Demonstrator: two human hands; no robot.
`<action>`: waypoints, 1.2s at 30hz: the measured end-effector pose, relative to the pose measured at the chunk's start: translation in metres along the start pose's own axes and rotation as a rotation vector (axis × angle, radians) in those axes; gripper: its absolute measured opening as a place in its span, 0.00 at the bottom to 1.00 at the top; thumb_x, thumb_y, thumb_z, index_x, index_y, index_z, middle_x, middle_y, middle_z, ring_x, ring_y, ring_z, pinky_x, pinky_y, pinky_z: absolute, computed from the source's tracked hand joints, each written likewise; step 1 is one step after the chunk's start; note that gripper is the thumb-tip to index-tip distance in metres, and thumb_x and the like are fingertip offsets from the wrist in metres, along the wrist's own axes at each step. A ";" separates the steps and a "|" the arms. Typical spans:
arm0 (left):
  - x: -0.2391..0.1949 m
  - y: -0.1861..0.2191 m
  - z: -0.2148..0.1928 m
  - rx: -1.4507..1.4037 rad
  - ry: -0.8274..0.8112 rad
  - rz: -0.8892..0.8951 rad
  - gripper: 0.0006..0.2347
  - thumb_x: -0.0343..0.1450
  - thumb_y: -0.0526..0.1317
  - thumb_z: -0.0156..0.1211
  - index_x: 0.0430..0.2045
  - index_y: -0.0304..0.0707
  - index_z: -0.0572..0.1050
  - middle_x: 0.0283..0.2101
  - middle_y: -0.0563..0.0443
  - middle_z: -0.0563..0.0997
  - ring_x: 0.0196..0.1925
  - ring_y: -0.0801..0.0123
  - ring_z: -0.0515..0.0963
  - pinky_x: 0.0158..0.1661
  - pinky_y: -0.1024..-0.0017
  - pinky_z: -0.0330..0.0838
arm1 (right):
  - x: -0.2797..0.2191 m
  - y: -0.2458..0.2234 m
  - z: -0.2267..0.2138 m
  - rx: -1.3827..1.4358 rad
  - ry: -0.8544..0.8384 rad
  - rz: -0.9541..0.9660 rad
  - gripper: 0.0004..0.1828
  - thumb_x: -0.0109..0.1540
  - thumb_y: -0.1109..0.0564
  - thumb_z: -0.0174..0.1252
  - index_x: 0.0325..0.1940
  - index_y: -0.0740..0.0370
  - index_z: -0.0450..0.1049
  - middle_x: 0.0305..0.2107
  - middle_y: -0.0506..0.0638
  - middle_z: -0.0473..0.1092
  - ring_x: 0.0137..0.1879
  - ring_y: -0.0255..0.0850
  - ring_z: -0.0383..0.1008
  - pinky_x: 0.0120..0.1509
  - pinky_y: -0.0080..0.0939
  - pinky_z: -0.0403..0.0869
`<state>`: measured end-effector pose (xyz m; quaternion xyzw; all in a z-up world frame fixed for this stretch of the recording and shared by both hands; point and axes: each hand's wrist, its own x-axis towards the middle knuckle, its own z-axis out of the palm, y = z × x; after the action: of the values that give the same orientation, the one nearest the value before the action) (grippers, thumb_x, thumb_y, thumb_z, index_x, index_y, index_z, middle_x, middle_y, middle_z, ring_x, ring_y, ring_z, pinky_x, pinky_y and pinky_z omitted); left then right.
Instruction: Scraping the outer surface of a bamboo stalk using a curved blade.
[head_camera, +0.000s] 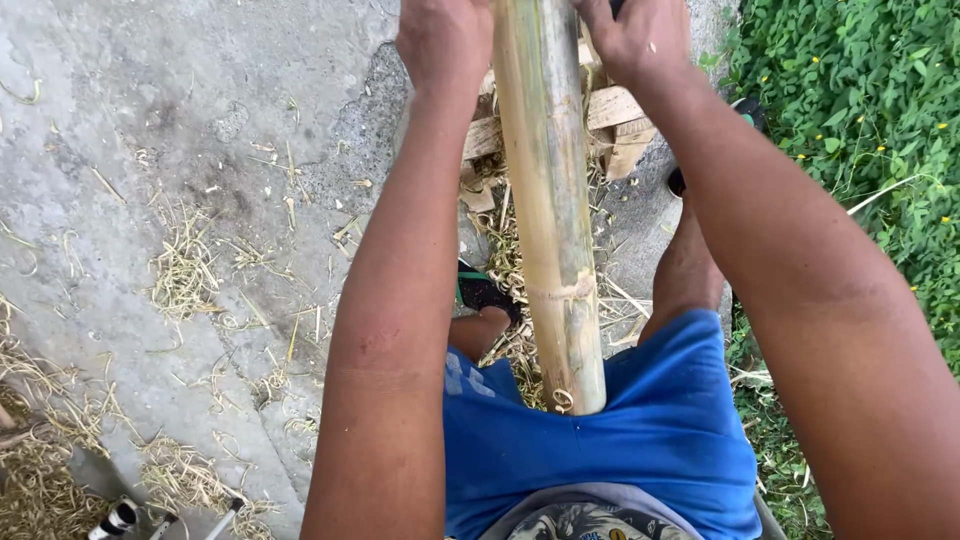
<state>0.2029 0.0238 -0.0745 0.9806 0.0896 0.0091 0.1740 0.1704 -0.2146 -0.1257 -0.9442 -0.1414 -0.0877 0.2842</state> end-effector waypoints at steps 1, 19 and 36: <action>-0.013 0.005 -0.009 -0.026 0.030 0.036 0.12 0.71 0.45 0.63 0.32 0.32 0.76 0.33 0.43 0.81 0.35 0.61 0.83 0.34 0.63 0.79 | -0.010 -0.011 -0.012 0.100 0.038 0.043 0.19 0.75 0.43 0.56 0.44 0.62 0.78 0.27 0.59 0.73 0.30 0.54 0.74 0.32 0.52 0.69; -0.139 0.011 -0.041 -0.027 -0.077 0.163 0.09 0.70 0.41 0.65 0.27 0.44 0.69 0.35 0.57 0.73 0.37 0.66 0.76 0.29 0.69 0.75 | -0.123 -0.075 -0.052 0.342 -0.167 0.429 0.27 0.71 0.34 0.58 0.35 0.60 0.74 0.15 0.49 0.67 0.19 0.44 0.67 0.24 0.51 0.65; -0.359 -0.020 -0.090 -0.090 -0.293 0.098 0.12 0.63 0.35 0.66 0.37 0.35 0.74 0.39 0.50 0.78 0.40 0.61 0.80 0.36 0.62 0.77 | -0.314 -0.140 -0.102 0.403 -0.501 0.548 0.26 0.63 0.36 0.58 0.39 0.63 0.79 0.12 0.59 0.67 0.20 0.55 0.74 0.28 0.56 0.70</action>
<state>-0.1584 0.0088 0.0079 0.9658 0.0150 -0.1216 0.2285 -0.1791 -0.2279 -0.0472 -0.8647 0.0360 0.2528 0.4326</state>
